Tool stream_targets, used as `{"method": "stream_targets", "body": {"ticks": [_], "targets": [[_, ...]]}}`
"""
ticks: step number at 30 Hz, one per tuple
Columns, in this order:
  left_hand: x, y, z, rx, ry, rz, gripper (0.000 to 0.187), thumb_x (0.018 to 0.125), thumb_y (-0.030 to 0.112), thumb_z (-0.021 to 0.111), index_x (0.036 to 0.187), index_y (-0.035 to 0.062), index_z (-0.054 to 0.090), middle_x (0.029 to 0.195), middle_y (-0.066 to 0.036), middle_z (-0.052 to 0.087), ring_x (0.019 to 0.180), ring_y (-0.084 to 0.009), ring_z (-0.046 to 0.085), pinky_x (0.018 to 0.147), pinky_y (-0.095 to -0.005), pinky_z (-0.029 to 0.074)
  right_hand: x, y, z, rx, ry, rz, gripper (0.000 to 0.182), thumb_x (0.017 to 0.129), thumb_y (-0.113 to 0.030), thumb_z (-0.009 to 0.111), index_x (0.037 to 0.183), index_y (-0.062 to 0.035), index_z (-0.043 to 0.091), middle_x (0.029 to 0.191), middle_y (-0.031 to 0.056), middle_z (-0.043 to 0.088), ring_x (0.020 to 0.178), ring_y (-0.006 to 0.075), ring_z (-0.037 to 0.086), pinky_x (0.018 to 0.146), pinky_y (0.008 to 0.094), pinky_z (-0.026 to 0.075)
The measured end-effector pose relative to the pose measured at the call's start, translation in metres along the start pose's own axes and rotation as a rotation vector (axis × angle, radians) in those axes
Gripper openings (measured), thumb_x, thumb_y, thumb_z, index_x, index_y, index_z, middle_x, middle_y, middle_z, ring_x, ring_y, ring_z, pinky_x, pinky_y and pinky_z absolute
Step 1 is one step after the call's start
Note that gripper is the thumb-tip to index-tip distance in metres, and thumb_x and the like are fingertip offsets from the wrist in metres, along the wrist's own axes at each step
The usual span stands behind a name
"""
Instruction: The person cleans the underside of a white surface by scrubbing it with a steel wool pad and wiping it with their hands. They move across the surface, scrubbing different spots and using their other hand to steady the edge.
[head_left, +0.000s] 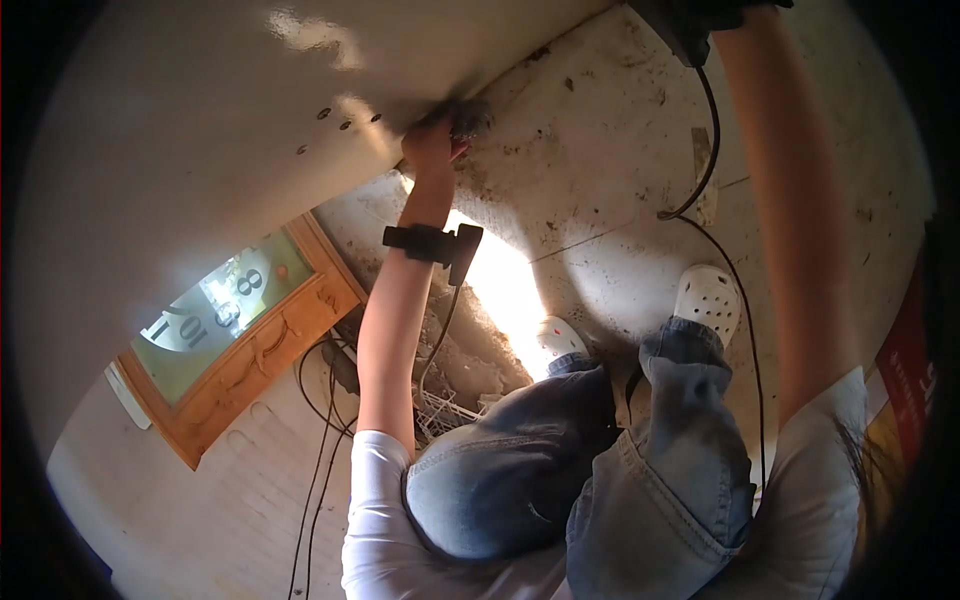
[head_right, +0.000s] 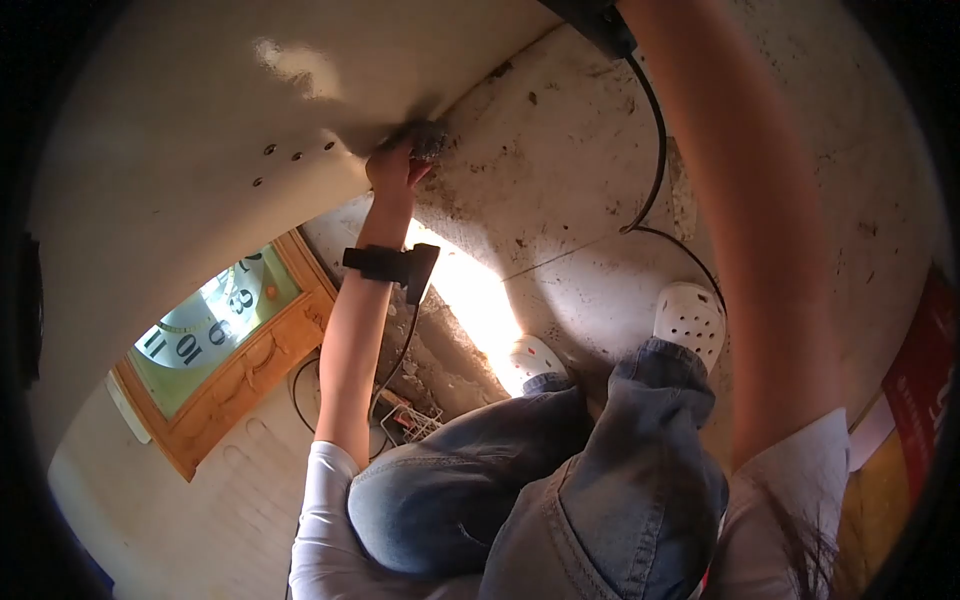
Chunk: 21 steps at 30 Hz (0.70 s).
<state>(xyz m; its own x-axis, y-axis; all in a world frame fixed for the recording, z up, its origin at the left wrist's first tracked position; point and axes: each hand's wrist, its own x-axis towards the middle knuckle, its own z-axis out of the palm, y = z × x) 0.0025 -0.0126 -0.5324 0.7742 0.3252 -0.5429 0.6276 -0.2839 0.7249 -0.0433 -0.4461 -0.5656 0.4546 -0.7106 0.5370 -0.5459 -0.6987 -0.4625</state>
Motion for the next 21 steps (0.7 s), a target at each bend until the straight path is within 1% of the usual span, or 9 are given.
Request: {"method": "stream_targets", "body": {"ticks": [4, 7, 10, 11, 14, 15, 18, 20, 21], "targets": [[-0.042, 0.029, -0.004, -0.09, -0.023, 0.31, 0.021, 0.084, 0.012, 0.054, 0.096, -0.0058, 0.057, 0.082, -0.011, 0.062, 0.061, -0.0199, 0.063, 0.043, -0.0263, 0.052, 0.007, -0.002, -0.001, 0.025, 0.006, 0.021, 0.021, 0.081, -0.022, 0.048, 0.083, -0.0025, 0.055, 0.09, 0.0115, 0.058, 0.079, 0.0287, 0.056, 0.069, 0.0374, 0.041], [-0.07, 0.061, 0.0, -0.286, -0.074, 0.345, 0.026, 0.085, 0.015, 0.054, 0.096, -0.0075, 0.056, 0.078, -0.009, 0.062, 0.06, -0.0191, 0.062, 0.045, -0.0264, 0.053, 0.01, -0.008, 0.0, 0.05, 0.004, 0.035, 0.021, 0.081, -0.022, 0.048, 0.083, -0.0025, 0.055, 0.09, 0.0115, 0.058, 0.079, 0.0287, 0.056, 0.069, 0.0374, 0.041], [-0.018, 0.012, 0.015, -0.016, -0.03, 0.378, 0.027, 0.086, 0.019, 0.053, 0.094, -0.0068, 0.057, 0.078, -0.011, 0.063, 0.062, -0.0217, 0.063, 0.048, -0.0268, 0.054, 0.024, -0.022, 0.001, 0.096, 0.019, 0.031, 0.021, 0.081, -0.022, 0.048, 0.083, -0.0025, 0.055, 0.09, 0.0116, 0.058, 0.079, 0.0287, 0.056, 0.069, 0.0374, 0.041], [0.002, -0.005, 0.022, 0.108, -0.008, 0.234, 0.024, 0.084, 0.018, 0.055, 0.094, -0.0033, 0.059, 0.075, -0.011, 0.063, 0.063, -0.0223, 0.063, 0.049, -0.0275, 0.053, 0.031, -0.024, -0.001, 0.108, 0.024, 0.024, 0.021, 0.081, -0.022, 0.048, 0.083, -0.0025, 0.055, 0.091, 0.0116, 0.058, 0.079, 0.0287, 0.056, 0.069, 0.0374, 0.041], [0.071, -0.075, 0.025, 0.676, 0.015, 1.04, 0.019, 0.079, 0.014, 0.06, 0.093, 0.0004, 0.061, 0.072, -0.009, 0.062, 0.06, -0.0208, 0.062, 0.047, -0.0287, 0.051, 0.059, -0.038, -0.009, 0.148, 0.048, -0.012, 0.021, 0.081, -0.022, 0.048, 0.083, -0.0024, 0.055, 0.091, 0.0116, 0.058, 0.079, 0.0287, 0.056, 0.069, 0.0375, 0.041], [0.059, -0.062, 0.035, 0.682, 0.088, 0.663, 0.017, 0.077, 0.012, 0.06, 0.091, 0.0022, 0.062, 0.071, -0.008, 0.061, 0.057, -0.0186, 0.061, 0.045, -0.0295, 0.05, 0.069, -0.044, -0.009, 0.165, 0.056, -0.027, 0.021, 0.081, -0.022, 0.048, 0.083, -0.0024, 0.055, 0.091, 0.0116, 0.058, 0.079, 0.0287, 0.056, 0.069, 0.0375, 0.041], [0.032, -0.057, 0.034, 0.081, 0.148, 0.33, 0.019, 0.078, 0.015, 0.058, 0.09, 0.0014, 0.063, 0.074, -0.008, 0.062, 0.053, -0.0189, 0.06, 0.045, -0.0288, 0.05, 0.093, -0.06, -0.012, 0.213, 0.068, -0.062, 0.021, 0.082, -0.022, 0.047, 0.083, -0.0024, 0.055, 0.091, 0.0116, 0.057, 0.079, 0.0286, 0.056, 0.069, 0.0375, 0.041], [0.041, -0.077, 0.006, -0.306, 0.228, 0.339, 0.021, 0.077, 0.015, 0.057, 0.09, -0.0005, 0.063, 0.077, -0.009, 0.063, 0.053, -0.0183, 0.059, 0.045, -0.0282, 0.05, 0.105, -0.068, -0.013, 0.239, 0.074, -0.078, 0.021, 0.082, -0.022, 0.047, 0.083, -0.0024, 0.055, 0.091, 0.0117, 0.057, 0.08, 0.0286, 0.056, 0.069, 0.0375, 0.041], [0.053, -0.094, -0.028, -0.186, 0.278, 0.479, 0.021, 0.077, 0.015, 0.058, 0.089, -0.001, 0.063, 0.076, -0.009, 0.063, 0.053, -0.0176, 0.059, 0.046, -0.0271, 0.05, 0.108, -0.069, -0.015, 0.249, 0.072, -0.082, 0.021, 0.082, -0.022, 0.047, 0.084, -0.0024, 0.055, 0.091, 0.0117, 0.057, 0.08, 0.0286, 0.056, 0.069, 0.0375, 0.041]]}}
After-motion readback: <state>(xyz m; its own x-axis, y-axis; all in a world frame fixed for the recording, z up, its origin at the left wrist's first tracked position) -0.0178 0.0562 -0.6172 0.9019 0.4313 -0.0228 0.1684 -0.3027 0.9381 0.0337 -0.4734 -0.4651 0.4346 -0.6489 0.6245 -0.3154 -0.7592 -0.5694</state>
